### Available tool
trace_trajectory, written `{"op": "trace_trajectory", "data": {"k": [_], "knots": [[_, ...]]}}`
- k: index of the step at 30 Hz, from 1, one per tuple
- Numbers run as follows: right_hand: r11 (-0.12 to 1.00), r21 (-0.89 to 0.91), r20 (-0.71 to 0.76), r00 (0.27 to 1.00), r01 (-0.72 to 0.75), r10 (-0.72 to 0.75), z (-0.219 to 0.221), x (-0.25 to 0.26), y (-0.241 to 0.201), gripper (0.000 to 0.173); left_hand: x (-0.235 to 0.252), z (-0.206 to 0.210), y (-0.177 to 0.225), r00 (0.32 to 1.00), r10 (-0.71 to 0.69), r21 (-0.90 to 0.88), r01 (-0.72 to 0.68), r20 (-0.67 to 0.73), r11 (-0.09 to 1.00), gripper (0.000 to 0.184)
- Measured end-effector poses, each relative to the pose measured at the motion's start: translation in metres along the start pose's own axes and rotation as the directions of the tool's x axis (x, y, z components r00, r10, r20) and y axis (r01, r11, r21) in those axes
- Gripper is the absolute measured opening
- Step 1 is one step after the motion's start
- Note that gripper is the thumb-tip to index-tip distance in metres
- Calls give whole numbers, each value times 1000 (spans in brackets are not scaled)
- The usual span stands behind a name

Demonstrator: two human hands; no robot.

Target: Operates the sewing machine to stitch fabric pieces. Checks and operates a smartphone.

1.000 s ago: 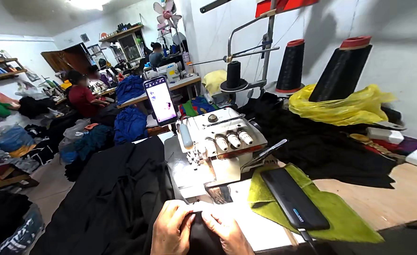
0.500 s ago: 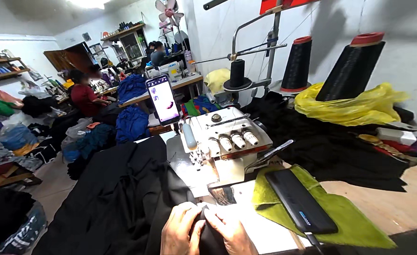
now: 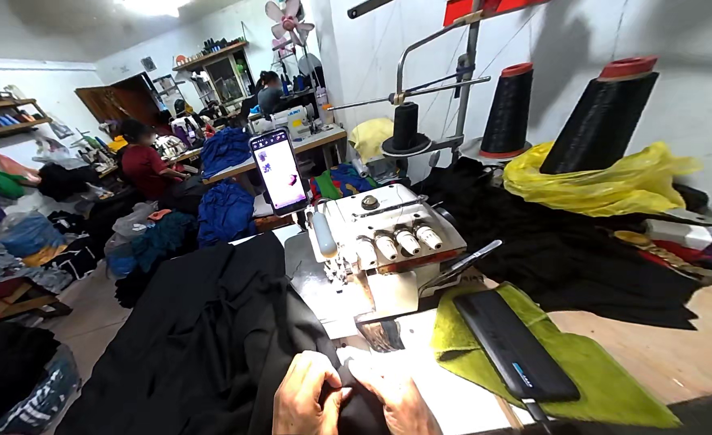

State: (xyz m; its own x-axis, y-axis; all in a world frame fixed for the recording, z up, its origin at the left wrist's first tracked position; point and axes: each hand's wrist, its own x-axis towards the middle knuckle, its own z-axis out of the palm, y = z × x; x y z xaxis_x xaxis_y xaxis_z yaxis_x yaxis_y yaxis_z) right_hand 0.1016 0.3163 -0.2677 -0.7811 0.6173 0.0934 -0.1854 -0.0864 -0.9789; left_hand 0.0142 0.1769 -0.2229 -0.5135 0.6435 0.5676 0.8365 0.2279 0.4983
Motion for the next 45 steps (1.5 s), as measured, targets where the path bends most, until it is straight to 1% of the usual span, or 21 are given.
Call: {"op": "trace_trajectory", "data": {"k": [4, 8, 13, 16, 19, 21, 22, 25, 27, 30, 32, 34, 36, 38, 41, 45], "knots": [[1000, 17, 1, 1000, -10, 10, 0, 2, 0, 14, 3, -10, 1, 996, 78, -56, -76, 38, 996, 7], [1000, 26, 25, 1000, 11, -12, 1, 3, 2, 13, 6, -15, 9, 988, 107, -85, -98, 112, 992, 8], [1000, -12, 29, 1000, -10, 10, -1, 4, 5, 16, -1, -7, 6, 984, 115, 48, -123, 134, 991, 12], [1000, -15, 39, 999, -6, 7, -2, 4, 5, 15, -1, -8, 7, 985, 76, 124, -96, 157, 988, 12], [1000, -21, 46, 999, -5, 6, -2, 5, 6, 20, 1, -13, 9, 984, 29, 161, -59, 178, 985, 15], [1000, -4, 58, 998, 23, -23, -2, 5, 8, 20, 2, -15, 11, 982, 8, 122, -31, 187, 992, 19], [999, 5, 58, 998, 32, -33, -2, 6, 8, 20, 3, -17, 13, 982, 3, 71, -17, 191, 997, 18], [999, 8, 67, 997, 34, -35, -2, 5, 5, 17, 7, -21, 17, 974, 24, -164, 13, 226, 986, 12], [999, -2, 63, 997, 34, -34, -2, 5, 5, 17, 7, -20, 15, 967, 30, -240, 33, 254, 970, 12], [998, -17, 58, 997, 61, -60, -2, 5, 5, 17, 4, -16, 13, 967, -45, -174, 91, 252, 981, 16], [995, -41, 55, 995, 86, -84, -1, 4, 3, 18, 4, -16, 16, 968, -74, -169, 117, 238, 979, 17], [997, -45, 66, 996, 65, -62, -2, 4, 2, 18, 6, -17, 16, 971, -57, -203, 105, 232, 974, 13], [998, -43, 77, 996, 41, -38, -2, 5, 2, 21, 6, -16, 12, 975, -28, -217, 77, 220, 973, 10], [998, -35, 84, 996, 45, -42, -1, 6, 4, 24, 6, -12, 7, 980, -24, -214, 67, 199, 975, 10], [998, -37, 96, 994, 58, -54, -2, 7, 5, 24, 5, -11, 9, 979, -39, -234, 86, 201, 968, 11], [995, -100, 99, 995, 29, -19, -3, 6, 4, 23, 9, -15, 13, 971, 35, -293, 36, 235, 956, 11]]}}
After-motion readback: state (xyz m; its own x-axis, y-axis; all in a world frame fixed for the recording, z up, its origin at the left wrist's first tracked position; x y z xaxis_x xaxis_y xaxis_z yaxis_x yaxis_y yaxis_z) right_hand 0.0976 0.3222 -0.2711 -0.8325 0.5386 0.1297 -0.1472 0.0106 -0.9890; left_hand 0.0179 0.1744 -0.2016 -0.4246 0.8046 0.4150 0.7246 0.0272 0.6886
